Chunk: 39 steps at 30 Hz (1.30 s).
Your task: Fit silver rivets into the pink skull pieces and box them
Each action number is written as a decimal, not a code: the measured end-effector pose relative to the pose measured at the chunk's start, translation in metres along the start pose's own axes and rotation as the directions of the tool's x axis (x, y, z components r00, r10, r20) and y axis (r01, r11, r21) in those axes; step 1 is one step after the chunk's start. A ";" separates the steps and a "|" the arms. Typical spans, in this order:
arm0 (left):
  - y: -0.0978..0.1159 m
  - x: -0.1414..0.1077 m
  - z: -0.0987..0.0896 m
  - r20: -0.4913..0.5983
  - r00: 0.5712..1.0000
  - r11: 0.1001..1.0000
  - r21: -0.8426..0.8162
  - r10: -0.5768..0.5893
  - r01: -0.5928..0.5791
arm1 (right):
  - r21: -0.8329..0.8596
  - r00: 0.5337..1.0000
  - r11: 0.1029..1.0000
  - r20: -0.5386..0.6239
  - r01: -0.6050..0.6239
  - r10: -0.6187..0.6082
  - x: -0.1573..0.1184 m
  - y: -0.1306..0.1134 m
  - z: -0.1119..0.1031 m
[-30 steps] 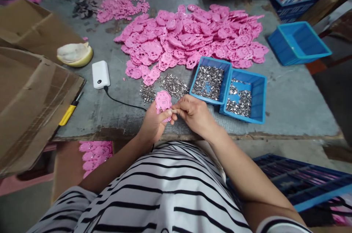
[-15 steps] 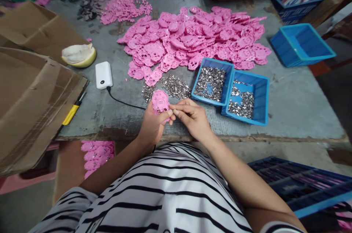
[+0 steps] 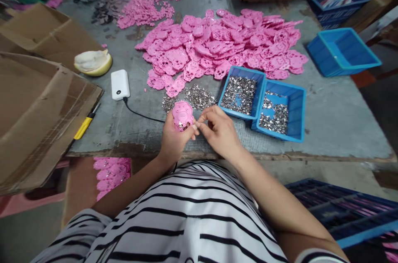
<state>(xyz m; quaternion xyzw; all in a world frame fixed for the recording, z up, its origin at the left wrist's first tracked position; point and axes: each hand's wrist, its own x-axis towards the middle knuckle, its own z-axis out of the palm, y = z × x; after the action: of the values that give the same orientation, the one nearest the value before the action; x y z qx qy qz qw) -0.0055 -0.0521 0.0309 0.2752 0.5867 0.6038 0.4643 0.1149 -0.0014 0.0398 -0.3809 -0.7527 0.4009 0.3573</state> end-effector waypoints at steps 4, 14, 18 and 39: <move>0.000 0.000 -0.002 -0.028 1.000 1.000 0.021 0.011 -0.010 | -0.035 0.997 0.997 0.026 0.067 -0.066 0.000 0.000 0.002; 0.012 -0.002 -0.013 0.358 0.933 0.947 -0.293 -0.020 0.133 | -0.115 0.971 0.978 0.189 0.173 -0.149 0.017 -0.008 -0.013; 0.016 -0.002 -0.014 0.368 0.927 0.945 -0.273 -0.071 0.181 | -0.137 0.945 0.973 0.294 0.187 -0.141 0.024 -0.006 -0.020; 0.018 -0.001 -0.013 0.425 0.892 0.947 -0.192 -0.156 0.257 | -0.143 0.862 0.963 0.489 0.227 -0.130 0.036 -0.004 -0.028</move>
<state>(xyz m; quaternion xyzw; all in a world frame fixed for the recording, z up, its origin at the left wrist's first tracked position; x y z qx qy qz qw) -0.0210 -0.0567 0.0460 0.2706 0.4257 0.5480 0.6673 0.1211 0.0377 0.0636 -0.2323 -0.8850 0.3712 0.1580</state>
